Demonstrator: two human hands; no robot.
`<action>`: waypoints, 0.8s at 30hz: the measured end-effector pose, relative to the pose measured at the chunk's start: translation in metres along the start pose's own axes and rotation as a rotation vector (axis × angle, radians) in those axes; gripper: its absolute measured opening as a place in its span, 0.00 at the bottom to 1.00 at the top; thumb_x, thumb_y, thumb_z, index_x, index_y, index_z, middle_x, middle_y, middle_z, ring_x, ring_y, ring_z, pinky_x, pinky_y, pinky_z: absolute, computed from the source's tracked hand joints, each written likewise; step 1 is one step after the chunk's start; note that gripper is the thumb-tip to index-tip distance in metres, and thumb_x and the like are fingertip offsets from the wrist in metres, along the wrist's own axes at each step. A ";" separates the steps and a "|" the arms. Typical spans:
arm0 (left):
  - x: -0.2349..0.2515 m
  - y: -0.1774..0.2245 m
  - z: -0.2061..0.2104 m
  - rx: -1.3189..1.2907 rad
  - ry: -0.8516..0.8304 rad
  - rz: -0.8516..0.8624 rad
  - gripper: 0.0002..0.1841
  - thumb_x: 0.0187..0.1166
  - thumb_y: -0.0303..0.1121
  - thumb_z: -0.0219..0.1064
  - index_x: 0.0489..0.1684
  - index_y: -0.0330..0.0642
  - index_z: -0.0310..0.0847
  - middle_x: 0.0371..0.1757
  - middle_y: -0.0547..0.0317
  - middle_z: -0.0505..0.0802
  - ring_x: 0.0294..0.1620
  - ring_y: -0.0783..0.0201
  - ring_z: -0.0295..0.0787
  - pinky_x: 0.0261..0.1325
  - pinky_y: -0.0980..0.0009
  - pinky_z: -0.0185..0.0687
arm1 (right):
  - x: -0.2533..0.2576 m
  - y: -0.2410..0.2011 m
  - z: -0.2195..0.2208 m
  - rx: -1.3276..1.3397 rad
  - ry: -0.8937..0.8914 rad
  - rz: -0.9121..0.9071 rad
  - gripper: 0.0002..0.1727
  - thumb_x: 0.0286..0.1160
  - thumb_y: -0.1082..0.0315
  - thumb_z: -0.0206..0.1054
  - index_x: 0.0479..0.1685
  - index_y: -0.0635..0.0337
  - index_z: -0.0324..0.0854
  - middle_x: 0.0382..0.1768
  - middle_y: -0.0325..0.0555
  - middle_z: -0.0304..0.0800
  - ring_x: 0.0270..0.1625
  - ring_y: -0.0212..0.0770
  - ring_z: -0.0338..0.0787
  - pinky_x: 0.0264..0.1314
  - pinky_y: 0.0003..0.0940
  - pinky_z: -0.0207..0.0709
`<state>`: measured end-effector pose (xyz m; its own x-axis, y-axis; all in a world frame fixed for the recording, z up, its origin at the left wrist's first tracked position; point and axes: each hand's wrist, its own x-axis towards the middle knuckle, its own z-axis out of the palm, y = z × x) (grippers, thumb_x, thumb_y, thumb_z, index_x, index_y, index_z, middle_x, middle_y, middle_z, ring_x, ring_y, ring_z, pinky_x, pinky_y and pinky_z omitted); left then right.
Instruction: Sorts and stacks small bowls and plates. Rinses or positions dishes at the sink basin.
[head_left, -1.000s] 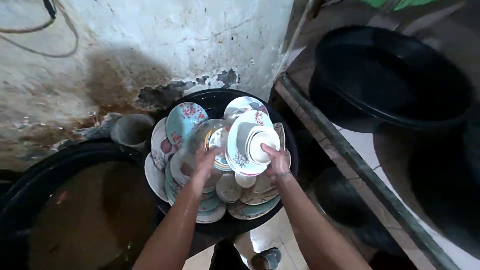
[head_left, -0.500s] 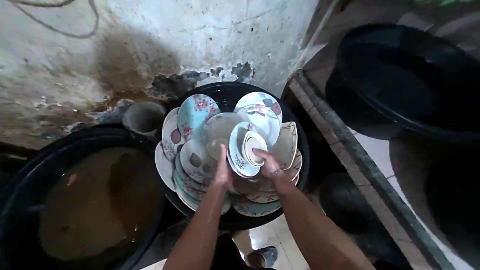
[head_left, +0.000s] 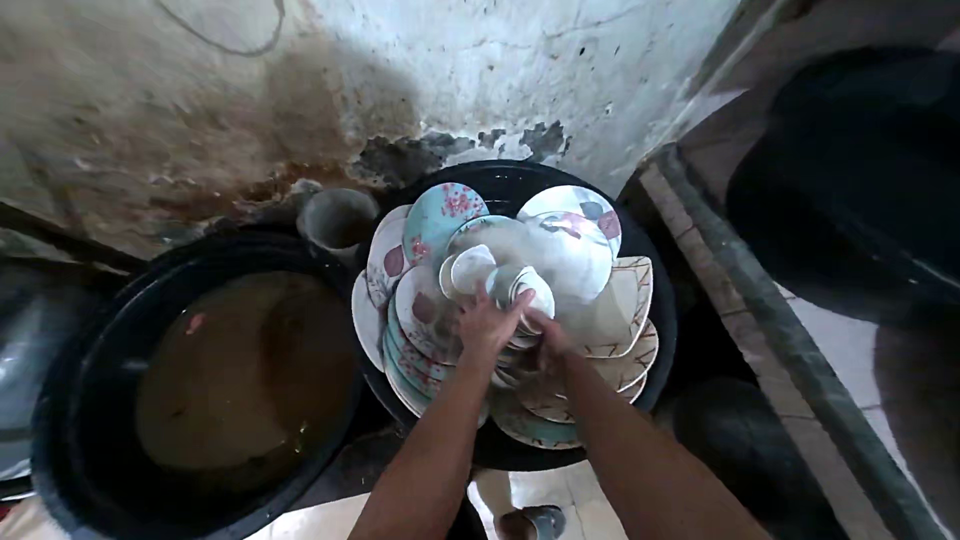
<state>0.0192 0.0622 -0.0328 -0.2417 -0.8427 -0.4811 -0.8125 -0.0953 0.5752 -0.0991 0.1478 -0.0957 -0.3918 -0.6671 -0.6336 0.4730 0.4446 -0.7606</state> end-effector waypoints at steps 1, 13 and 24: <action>0.000 0.004 -0.003 0.056 -0.036 -0.007 0.65 0.58 0.86 0.60 0.97 0.51 0.49 0.88 0.28 0.66 0.88 0.24 0.58 0.78 0.22 0.59 | -0.004 0.002 0.004 0.008 -0.002 0.057 0.28 0.86 0.47 0.59 0.75 0.55 0.76 0.61 0.53 0.89 0.59 0.48 0.90 0.60 0.53 0.84; 0.071 -0.026 0.015 -0.313 -0.238 -0.024 0.44 0.63 0.59 0.79 0.74 0.33 0.77 0.67 0.32 0.87 0.70 0.37 0.83 0.71 0.34 0.77 | 0.036 0.007 -0.009 -0.167 0.050 -0.112 0.35 0.74 0.47 0.71 0.79 0.53 0.73 0.63 0.53 0.89 0.61 0.48 0.90 0.61 0.54 0.85; 0.024 -0.018 0.052 -1.197 -0.342 -0.055 0.34 0.85 0.57 0.63 0.81 0.41 0.72 0.70 0.43 0.88 0.70 0.50 0.86 0.71 0.46 0.82 | -0.034 -0.104 0.020 -1.074 0.298 -0.295 0.32 0.68 0.57 0.78 0.77 0.34 0.81 0.75 0.68 0.78 0.69 0.74 0.82 0.61 0.78 0.75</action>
<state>0.0002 0.0714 -0.0892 -0.4940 -0.6585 -0.5678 0.1240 -0.6997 0.7036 -0.1195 0.1122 0.0072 -0.6141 -0.7255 -0.3106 -0.5277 0.6702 -0.5219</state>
